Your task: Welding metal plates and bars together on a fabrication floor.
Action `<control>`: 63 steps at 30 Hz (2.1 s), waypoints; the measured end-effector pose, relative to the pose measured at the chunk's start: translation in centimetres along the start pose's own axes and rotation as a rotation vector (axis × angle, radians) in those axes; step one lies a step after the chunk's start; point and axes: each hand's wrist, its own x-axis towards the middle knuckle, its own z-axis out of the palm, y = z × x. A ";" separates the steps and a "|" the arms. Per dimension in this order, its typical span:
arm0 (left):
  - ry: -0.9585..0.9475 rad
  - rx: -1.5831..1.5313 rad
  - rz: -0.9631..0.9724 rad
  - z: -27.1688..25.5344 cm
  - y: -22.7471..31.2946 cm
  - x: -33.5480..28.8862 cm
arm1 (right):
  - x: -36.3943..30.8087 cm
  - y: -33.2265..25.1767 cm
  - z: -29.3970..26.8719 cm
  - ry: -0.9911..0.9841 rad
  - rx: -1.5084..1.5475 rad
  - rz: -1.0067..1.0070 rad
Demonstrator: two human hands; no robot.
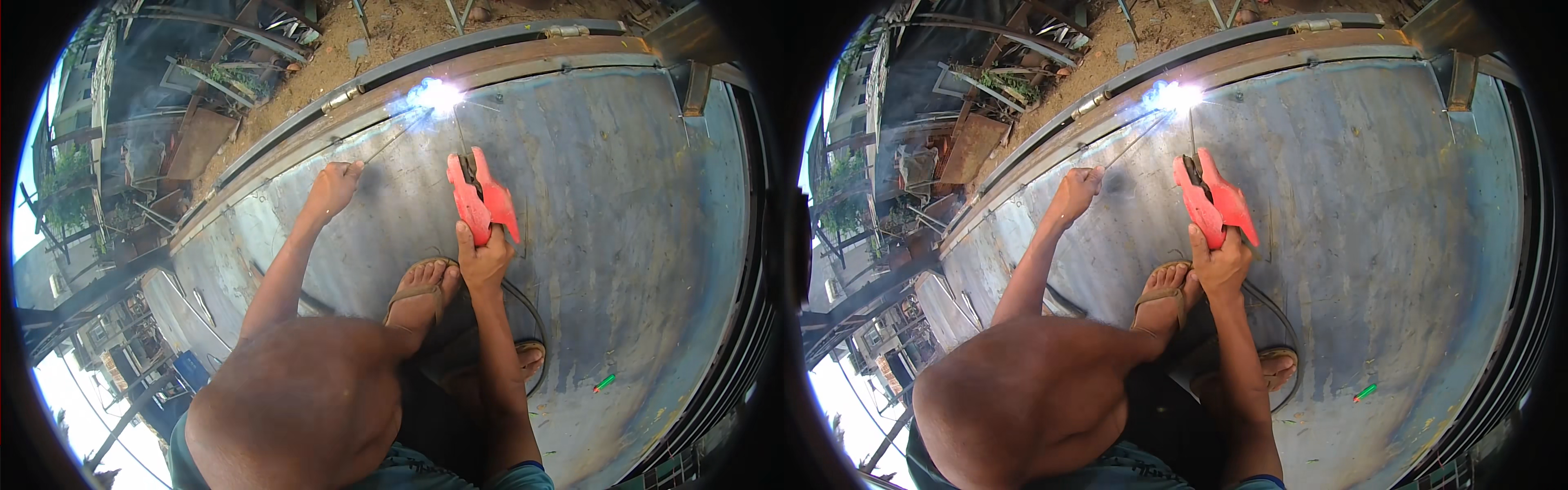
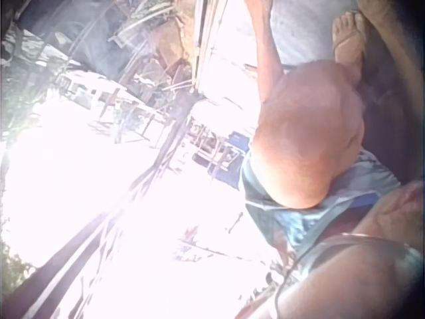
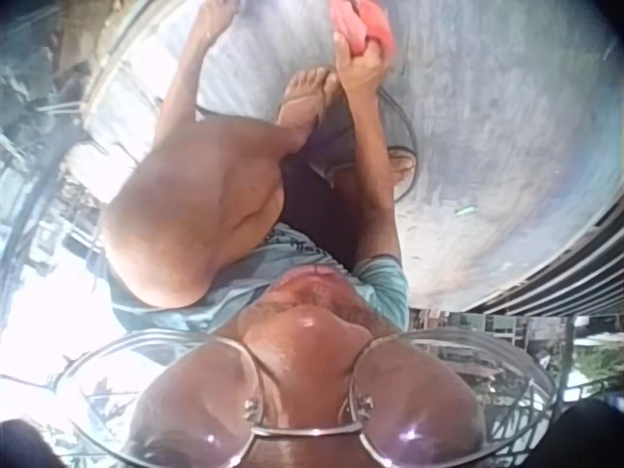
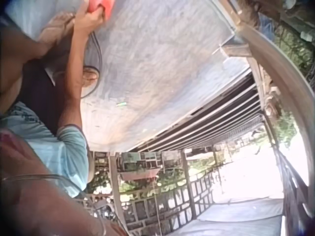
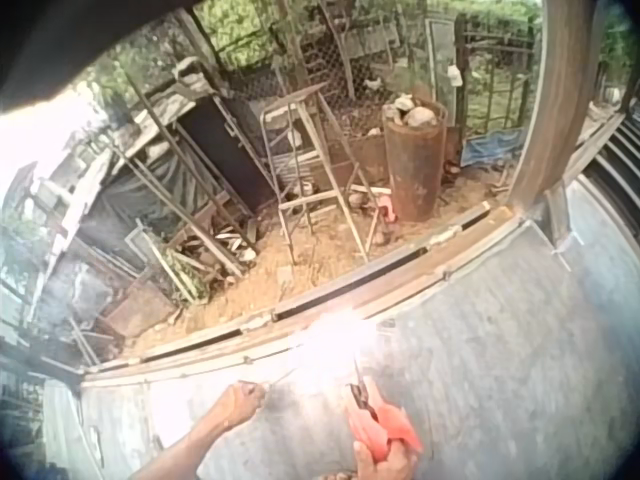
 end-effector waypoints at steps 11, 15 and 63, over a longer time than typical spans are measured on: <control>-0.021 0.004 0.036 -0.1 -0.6 0.0 | -0.1 -0.3 0.0 0.047 0.027 -0.008; -0.037 0.002 0.011 -0.1 -0.1 0.1 | 0.0 0.2 -0.1 0.010 -0.001 0.001; 0.237 0.195 0.139 -3.7 3.5 -0.8 | 0.9 -0.8 -0.7 0.009 0.057 0.039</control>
